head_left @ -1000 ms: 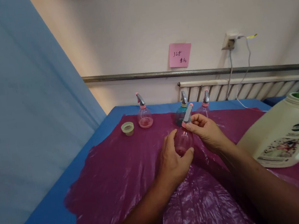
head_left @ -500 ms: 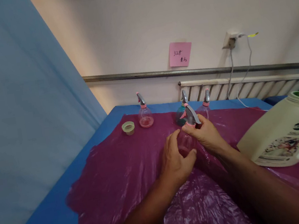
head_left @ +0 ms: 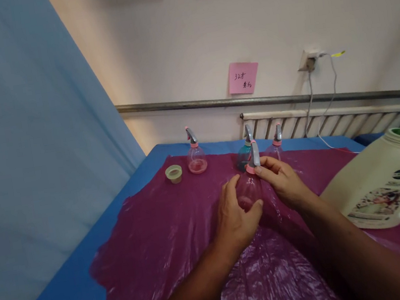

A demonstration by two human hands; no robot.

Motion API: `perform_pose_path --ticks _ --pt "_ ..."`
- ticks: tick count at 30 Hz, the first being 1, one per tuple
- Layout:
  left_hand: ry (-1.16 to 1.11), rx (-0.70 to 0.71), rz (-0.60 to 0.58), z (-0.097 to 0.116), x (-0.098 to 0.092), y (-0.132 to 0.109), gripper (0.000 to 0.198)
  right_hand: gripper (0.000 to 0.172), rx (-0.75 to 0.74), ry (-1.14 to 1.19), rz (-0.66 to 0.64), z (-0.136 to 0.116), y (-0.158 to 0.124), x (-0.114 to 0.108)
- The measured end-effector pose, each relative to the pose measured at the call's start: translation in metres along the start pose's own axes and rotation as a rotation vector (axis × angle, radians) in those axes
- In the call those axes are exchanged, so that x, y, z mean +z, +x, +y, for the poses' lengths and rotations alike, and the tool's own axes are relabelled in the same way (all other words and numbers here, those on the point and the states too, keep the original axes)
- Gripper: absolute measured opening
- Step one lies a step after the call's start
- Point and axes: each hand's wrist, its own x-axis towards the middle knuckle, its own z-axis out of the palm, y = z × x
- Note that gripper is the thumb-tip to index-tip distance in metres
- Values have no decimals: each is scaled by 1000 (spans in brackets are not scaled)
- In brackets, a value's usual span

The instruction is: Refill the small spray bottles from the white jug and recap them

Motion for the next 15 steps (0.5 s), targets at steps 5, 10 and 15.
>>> perform_pose_path --ticks 5,10,15 --pt "5 23 5 -1 0 0 78 47 -6 29 17 -1 0 1" --pt "43 37 -21 -5 1 0 79 49 -41 -91 2 -8 -1 -1" --pt "101 72 -74 -11 2 -2 91 46 -78 -201 24 -16 -6 -7"
